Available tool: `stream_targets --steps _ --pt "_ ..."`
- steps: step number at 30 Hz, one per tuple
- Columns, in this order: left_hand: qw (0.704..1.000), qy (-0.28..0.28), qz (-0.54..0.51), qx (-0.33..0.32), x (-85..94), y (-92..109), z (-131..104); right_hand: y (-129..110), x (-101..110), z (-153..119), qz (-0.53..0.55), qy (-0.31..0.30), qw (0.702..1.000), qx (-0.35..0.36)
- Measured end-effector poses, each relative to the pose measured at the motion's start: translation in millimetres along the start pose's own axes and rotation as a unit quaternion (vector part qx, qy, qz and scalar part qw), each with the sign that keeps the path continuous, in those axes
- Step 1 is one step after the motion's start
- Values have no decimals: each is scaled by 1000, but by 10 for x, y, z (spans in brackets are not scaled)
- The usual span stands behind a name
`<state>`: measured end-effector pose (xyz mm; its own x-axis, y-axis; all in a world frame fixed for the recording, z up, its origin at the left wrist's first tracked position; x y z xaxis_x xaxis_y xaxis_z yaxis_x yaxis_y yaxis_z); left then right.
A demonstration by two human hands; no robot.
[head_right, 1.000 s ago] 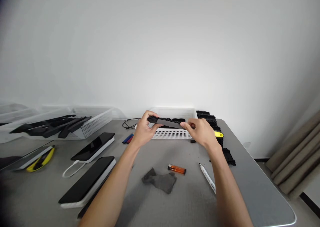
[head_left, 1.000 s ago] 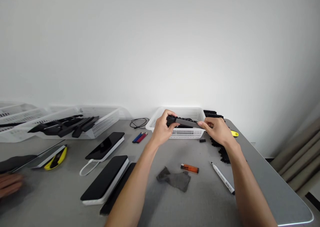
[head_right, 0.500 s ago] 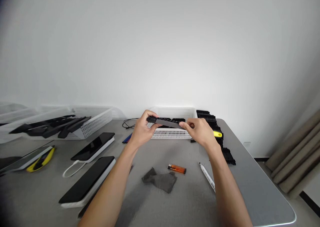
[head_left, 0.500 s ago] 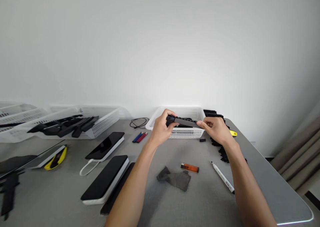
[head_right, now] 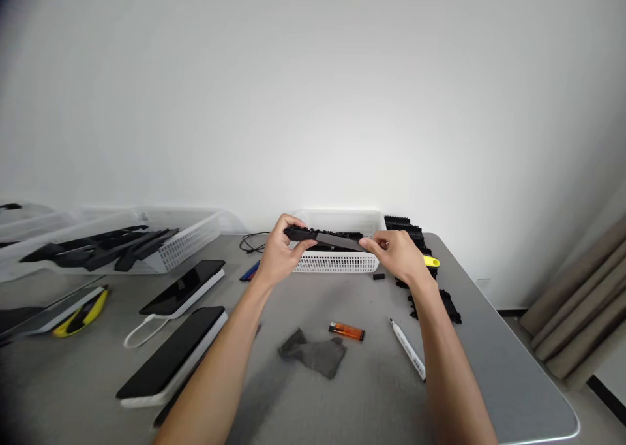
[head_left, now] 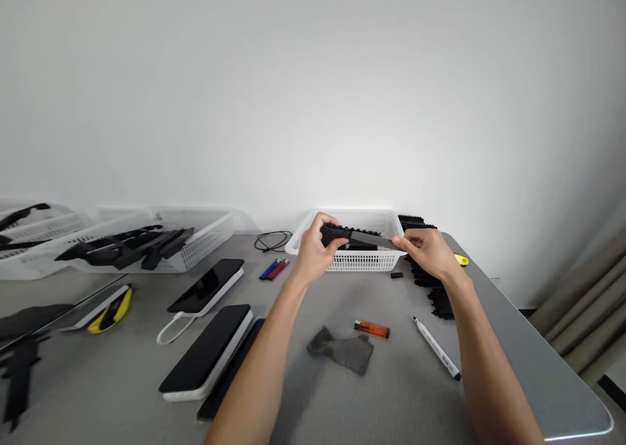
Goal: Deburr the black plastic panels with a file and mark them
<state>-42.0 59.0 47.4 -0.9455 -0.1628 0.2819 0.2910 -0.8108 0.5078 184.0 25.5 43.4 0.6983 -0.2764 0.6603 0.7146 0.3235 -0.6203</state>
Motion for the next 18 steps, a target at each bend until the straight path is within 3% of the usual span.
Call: stream_targets --steps 5,9,14,18 --pt "1000 -9 7 4 26 35 6 38 53 -3 9 1 1000 -2" --pt "998 56 6 -11 190 80 35 107 122 2 77 13 997 -12" --pt "986 146 -67 49 336 -14 20 78 216 -50 325 86 941 -47" --pt "970 176 -133 102 362 -108 -22 33 16 -67 393 30 914 -96"
Point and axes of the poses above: each hand's wrist, its own z-axis towards the middle knuckle, its own x-axis out of the back of the hand, y = z × x, the point moved 9 cm from there along z, towards the middle knuckle, and after that the axes turned 8 degrees about -x, right-handed, at the moved point
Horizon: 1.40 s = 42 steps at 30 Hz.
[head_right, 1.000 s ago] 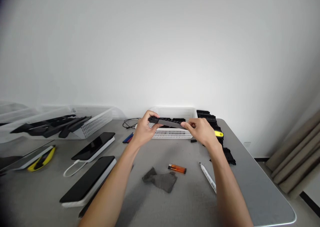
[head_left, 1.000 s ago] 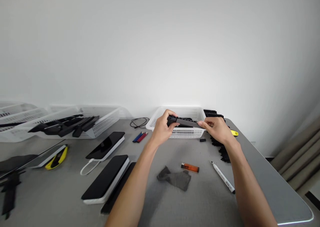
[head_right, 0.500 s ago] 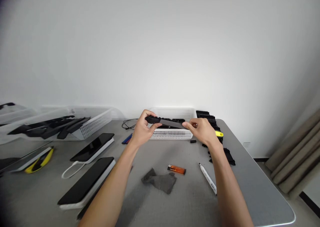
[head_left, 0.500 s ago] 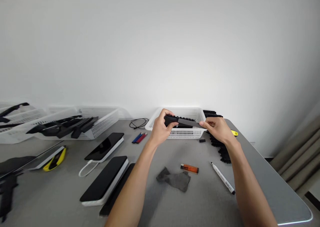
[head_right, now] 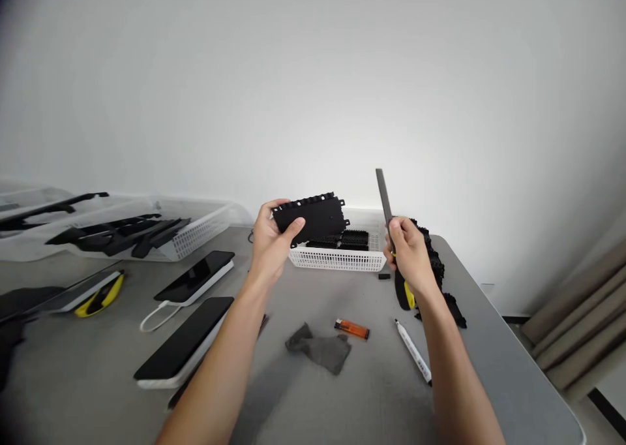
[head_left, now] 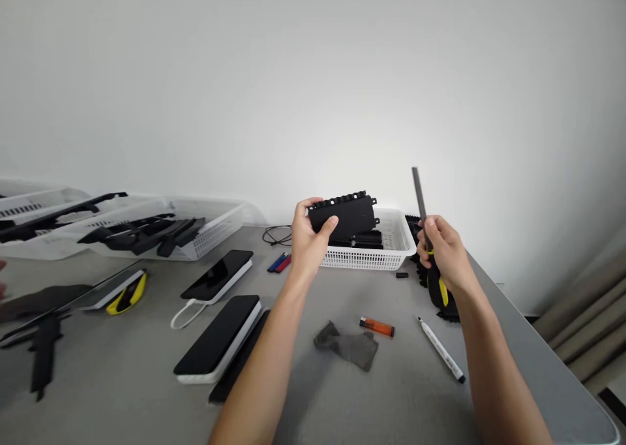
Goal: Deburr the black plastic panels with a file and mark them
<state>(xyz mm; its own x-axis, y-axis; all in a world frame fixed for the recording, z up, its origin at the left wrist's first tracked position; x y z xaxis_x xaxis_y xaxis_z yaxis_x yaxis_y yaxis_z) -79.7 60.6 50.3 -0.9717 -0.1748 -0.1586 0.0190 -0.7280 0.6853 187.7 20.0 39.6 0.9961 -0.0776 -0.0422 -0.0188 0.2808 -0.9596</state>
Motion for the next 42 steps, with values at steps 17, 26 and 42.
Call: stream_targets --steps 17,26,42 --pt "983 -84 -113 115 -167 -58 -76 2013 78 -827 -382 -2 910 -161" --pt "983 -116 -113 89 -278 54 -117 2000 83 -901 -531 16 830 -169" --pt "983 -120 -136 3 -246 -209 -663 1433 -75 -640 -429 -16 903 -15"
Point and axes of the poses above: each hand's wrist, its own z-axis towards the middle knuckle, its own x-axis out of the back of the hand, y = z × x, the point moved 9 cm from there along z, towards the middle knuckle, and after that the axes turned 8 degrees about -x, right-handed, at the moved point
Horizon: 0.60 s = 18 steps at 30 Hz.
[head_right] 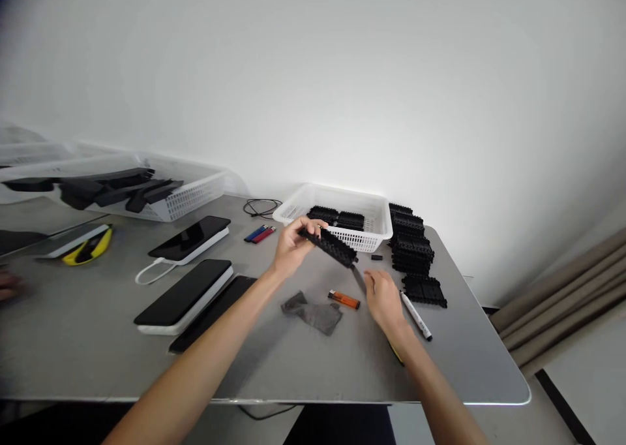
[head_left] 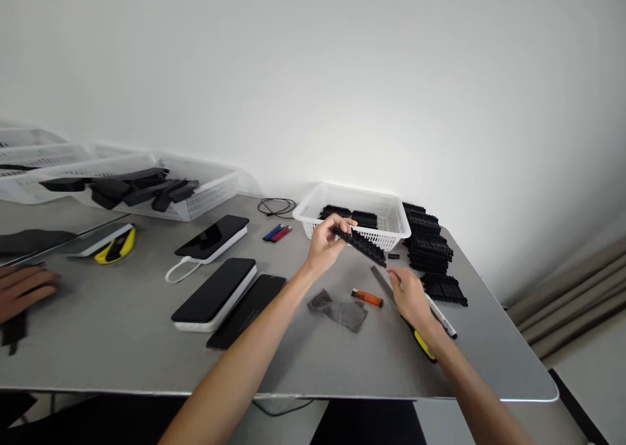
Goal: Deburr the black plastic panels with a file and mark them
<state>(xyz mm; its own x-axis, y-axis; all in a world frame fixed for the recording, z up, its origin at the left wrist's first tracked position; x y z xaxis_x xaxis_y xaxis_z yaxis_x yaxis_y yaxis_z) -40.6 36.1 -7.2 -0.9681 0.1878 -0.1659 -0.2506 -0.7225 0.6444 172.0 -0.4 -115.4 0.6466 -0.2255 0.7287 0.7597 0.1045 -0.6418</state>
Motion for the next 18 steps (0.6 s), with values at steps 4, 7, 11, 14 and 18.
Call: stream_targets --steps 4,7,11,14,18 --pt "993 8 -89 72 122 -338 -228 -142 -310 306 352 -167 918 -79" --pt "987 46 -118 100 284 -529 -301 -301 -584 355 527 -280 791 -136" --pt "982 85 -117 121 423 -675 -346 -409 -636 358 571 -313 749 -121" --pt "966 142 -159 150 461 -754 -406 -461 -663 336 542 -343 759 -111" --pt "915 200 -254 243 354 -903 -578 -519 -712 341 544 -337 761 -106"
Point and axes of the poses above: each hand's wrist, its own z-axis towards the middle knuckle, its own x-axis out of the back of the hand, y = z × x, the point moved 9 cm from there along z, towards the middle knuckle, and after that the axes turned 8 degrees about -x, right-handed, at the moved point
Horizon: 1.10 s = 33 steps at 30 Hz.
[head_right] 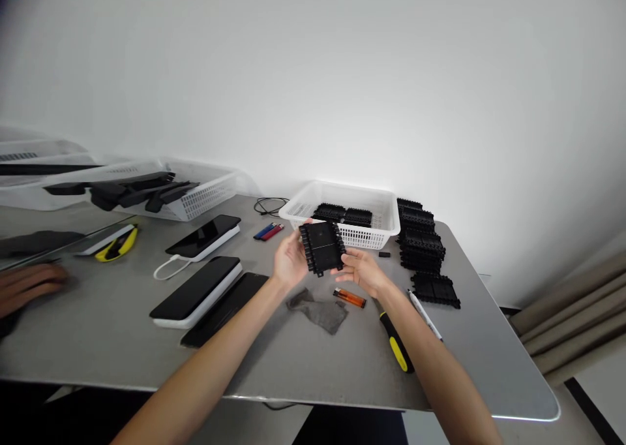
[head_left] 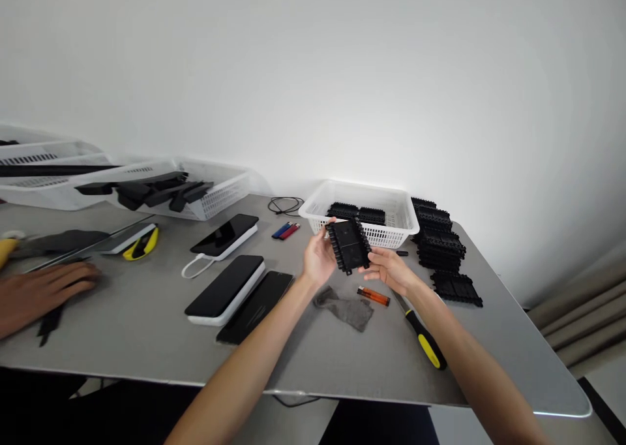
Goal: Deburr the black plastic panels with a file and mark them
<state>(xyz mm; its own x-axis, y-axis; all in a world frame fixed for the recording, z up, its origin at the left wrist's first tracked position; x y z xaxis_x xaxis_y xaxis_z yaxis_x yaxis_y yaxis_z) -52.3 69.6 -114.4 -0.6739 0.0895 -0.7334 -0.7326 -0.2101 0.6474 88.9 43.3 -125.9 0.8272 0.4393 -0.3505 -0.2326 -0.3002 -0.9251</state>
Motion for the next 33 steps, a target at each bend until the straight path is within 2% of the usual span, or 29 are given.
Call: stream_targets --steps 4,7,10,13,16,20,25,27,28,30,32,33 --pt "993 -24 -24 111 -64 -244 -129 83 -39 34 -31 9 999 23" --pt "990 -32 -29 138 -72 -308 -170 166 -15 46 -99 22 995 25" --pt "989 -15 -31 144 -40 -315 -165 211 57 33 -188 58 980 19" --pt "991 14 -40 127 17 -250 -124 182 51 -37 -353 85 931 27" --pt "990 39 -61 125 72 -194 -96 162 -171 -132 -512 29 857 56" --pt "986 43 -88 135 96 -184 -90 259 -499 -193 -601 -36 795 70" --pt "985 51 -74 147 127 -253 -122 458 -760 -137 -673 -29 735 77" --pt "986 36 -73 146 81 -261 -136 442 -803 -151 -670 -43 736 89" --pt "987 25 -73 144 46 -257 -143 401 -803 -175 -653 -62 749 90" --pt "988 0 -77 136 -32 -235 -158 272 -744 -248 -597 -119 791 68" --pt "988 -17 -82 131 -92 -219 -174 108 -591 -320 -535 -168 828 5" --pt "988 -18 -84 129 -104 -217 -181 -1 -493 -341 -514 -174 840 -17"
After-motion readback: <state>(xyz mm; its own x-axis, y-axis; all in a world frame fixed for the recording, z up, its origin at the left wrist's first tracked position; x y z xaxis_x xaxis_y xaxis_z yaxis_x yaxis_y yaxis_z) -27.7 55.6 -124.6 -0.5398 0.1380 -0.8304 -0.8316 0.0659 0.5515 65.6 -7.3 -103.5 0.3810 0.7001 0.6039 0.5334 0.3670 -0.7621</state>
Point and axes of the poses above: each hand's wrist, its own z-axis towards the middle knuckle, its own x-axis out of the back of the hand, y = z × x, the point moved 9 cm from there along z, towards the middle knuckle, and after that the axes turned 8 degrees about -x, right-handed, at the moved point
